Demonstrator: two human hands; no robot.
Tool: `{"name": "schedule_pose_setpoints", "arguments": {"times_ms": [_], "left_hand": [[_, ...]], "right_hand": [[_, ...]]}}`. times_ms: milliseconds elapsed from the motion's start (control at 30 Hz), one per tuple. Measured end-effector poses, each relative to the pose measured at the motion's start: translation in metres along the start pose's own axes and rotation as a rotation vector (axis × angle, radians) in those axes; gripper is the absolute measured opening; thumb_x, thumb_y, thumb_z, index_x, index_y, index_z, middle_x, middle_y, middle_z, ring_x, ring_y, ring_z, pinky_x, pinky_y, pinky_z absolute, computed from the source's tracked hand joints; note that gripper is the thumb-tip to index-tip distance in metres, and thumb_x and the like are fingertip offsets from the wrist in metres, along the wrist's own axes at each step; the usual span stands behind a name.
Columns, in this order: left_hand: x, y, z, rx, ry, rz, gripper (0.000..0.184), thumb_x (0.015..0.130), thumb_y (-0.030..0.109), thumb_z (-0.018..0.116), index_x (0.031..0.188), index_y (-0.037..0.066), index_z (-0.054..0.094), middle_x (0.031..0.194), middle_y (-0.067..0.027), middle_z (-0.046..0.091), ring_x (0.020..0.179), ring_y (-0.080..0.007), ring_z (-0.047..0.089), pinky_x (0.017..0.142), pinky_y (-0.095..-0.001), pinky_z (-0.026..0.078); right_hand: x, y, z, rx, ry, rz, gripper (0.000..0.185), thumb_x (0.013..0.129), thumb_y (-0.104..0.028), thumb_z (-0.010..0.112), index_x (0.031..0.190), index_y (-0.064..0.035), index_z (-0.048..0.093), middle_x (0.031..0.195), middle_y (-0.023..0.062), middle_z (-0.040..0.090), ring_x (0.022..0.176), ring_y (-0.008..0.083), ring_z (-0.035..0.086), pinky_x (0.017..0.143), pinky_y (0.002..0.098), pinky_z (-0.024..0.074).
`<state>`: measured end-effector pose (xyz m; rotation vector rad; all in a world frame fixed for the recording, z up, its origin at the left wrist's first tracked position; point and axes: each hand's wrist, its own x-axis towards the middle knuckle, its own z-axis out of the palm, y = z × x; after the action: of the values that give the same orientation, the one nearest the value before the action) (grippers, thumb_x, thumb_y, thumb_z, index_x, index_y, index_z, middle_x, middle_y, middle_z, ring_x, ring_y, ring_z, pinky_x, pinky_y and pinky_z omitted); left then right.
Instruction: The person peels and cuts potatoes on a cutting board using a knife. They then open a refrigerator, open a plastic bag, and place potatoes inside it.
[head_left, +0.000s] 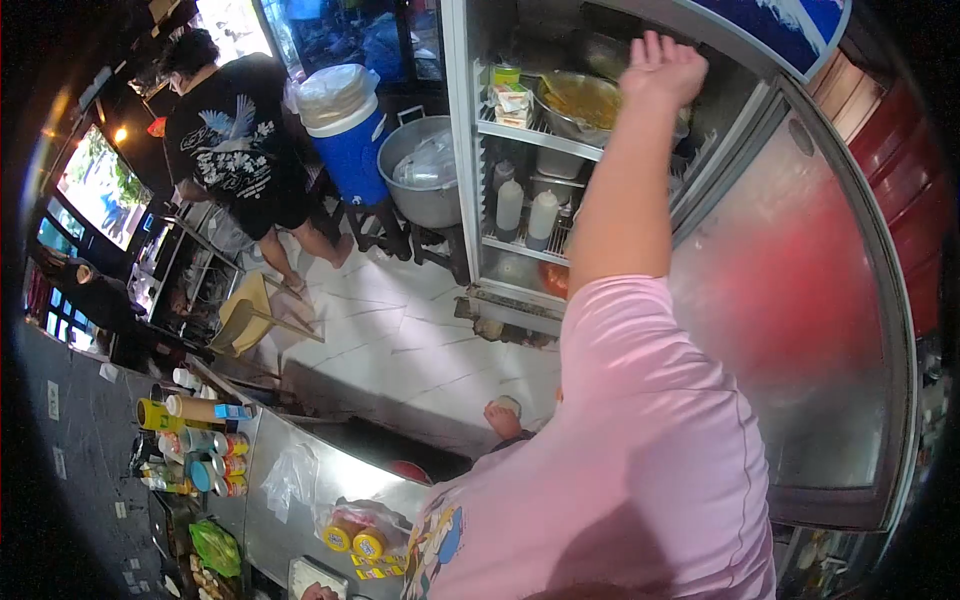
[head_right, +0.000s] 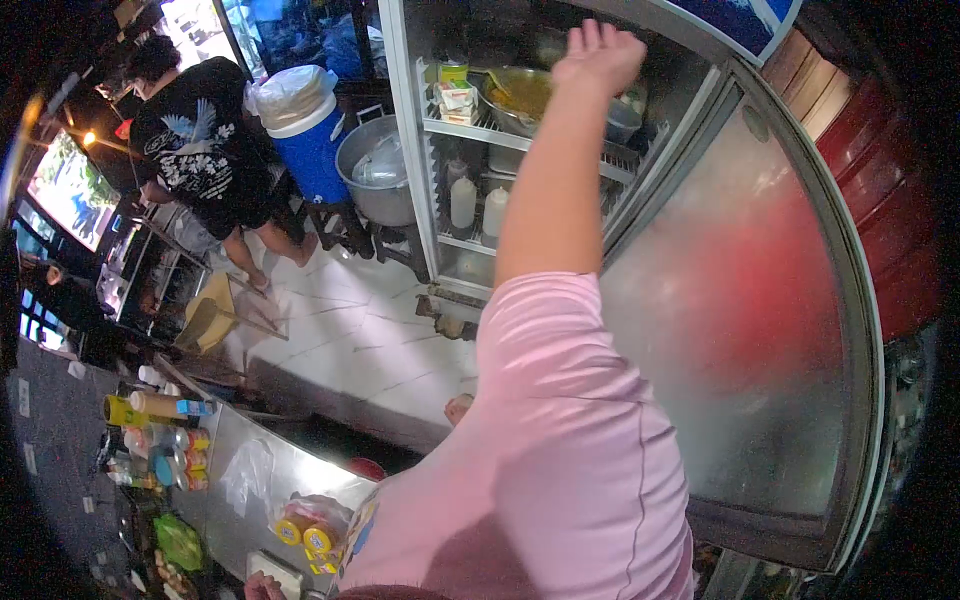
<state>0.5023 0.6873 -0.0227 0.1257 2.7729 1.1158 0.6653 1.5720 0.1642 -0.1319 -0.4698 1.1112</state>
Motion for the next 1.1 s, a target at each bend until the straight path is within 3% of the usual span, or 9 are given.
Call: {"name": "schedule_pose_setpoints", "arguments": {"times_ms": [100,200,267,400,500,667,733,833,1100], "left_hand": [[-0.002,0.017,0.006,-0.023,0.052,0.036,0.024,0.101,0.01,0.076,0.121,-0.003,0.072,0.12,-0.0164,0.074,0.11,-0.0257,0.069,0.099,-0.0372,0.058],[0.001,0.01,0.004,-0.051,0.069,0.032,0.025,0.1,0.009,0.078,0.121,-0.004,0.073,0.121,-0.0176,0.075,0.112,-0.0267,0.07,0.101,-0.0382,0.058],[0.002,0.038,0.01,0.047,0.063,-0.126,0.029,0.1,0.012,0.079,0.122,-0.005,0.073,0.123,-0.0195,0.076,0.113,-0.0276,0.071,0.102,-0.0384,0.058],[-0.013,0.09,0.025,0.093,0.087,-0.121,0.032,0.1,0.014,0.079,0.123,-0.008,0.074,0.124,-0.0216,0.076,0.112,-0.0279,0.073,0.102,-0.0376,0.057],[-0.019,0.106,0.032,0.203,0.08,-0.058,0.032,0.099,0.014,0.079,0.123,-0.008,0.074,0.124,-0.0218,0.076,0.113,-0.0273,0.072,0.102,-0.0372,0.057],[-0.02,0.082,0.037,0.109,0.102,-0.075,0.034,0.1,0.016,0.078,0.124,-0.008,0.074,0.125,-0.0211,0.076,0.112,-0.0287,0.073,0.102,-0.0387,0.057],[-0.018,0.075,0.039,0.126,0.121,-0.045,0.034,0.1,0.017,0.078,0.124,-0.008,0.074,0.125,-0.0207,0.076,0.112,-0.0293,0.073,0.102,-0.0393,0.057],[-0.015,0.066,0.037,0.105,0.109,-0.051,0.036,0.1,0.019,0.078,0.124,-0.007,0.074,0.124,-0.0206,0.077,0.11,-0.0306,0.073,0.1,-0.0406,0.057],[-0.02,0.078,0.039,0.142,0.086,-0.024,0.038,0.101,0.024,0.077,0.126,-0.005,0.075,0.125,-0.0211,0.077,0.111,-0.0306,0.073,0.102,-0.0404,0.056]], "right_hand": [[0.022,-0.04,-0.004,-0.062,-0.106,-0.101,0.082,0.107,-0.036,0.04,0.172,-0.0009,0.004,0.176,0.0245,0.019,0.161,0.0448,0.026,0.132,0.0574,0.0178],[0.039,-0.06,-0.01,-0.09,-0.142,0.01,0.082,0.107,-0.036,0.039,0.17,0.0037,0.004,0.177,0.0246,0.014,0.162,0.0445,0.023,0.133,0.055,0.0158],[0.036,-0.066,-0.006,-0.133,-0.14,-0.02,0.084,0.107,-0.038,0.039,0.169,0.0067,0.004,0.178,0.025,0.012,0.164,0.0443,0.018,0.133,0.0547,0.0138],[0.075,-0.064,-0.017,-0.136,-0.059,0.012,0.08,0.106,-0.039,0.042,0.167,0.0074,0.017,0.175,0.0237,0.023,0.165,0.0403,0.018,0.134,0.0533,0.01],[0.115,-0.062,-0.033,-0.102,0.085,-0.013,0.066,0.105,-0.039,0.05,0.156,0.0008,0.036,0.149,0.0201,0.048,0.141,0.0354,0.049,0.125,0.0494,0.0287],[0.098,-0.074,-0.031,-0.23,0.192,0.01,0.068,0.104,-0.029,0.058,0.158,0.0042,0.033,0.155,0.0218,0.046,0.143,0.0383,0.051,0.122,0.0488,0.0345],[0.079,-0.081,-0.02,-0.231,-0.019,-0.015,0.083,0.105,-0.029,0.052,0.167,0.0097,0.013,0.176,0.0256,0.015,0.163,0.0419,0.021,0.134,0.0536,0.015],[0.074,-0.087,-0.004,-0.051,-0.202,0.012,0.088,0.106,-0.027,0.048,0.168,0.0074,-0.003,0.179,0.0251,0.001,0.166,0.0405,0.006,0.135,0.0533,0.0076],[0.085,-0.069,-0.002,0.023,-0.199,0.121,0.088,0.106,-0.025,0.046,0.168,0.0056,-0.009,0.179,0.0257,-0.003,0.167,0.0408,0.0,0.136,0.0516,0.0041]]}}
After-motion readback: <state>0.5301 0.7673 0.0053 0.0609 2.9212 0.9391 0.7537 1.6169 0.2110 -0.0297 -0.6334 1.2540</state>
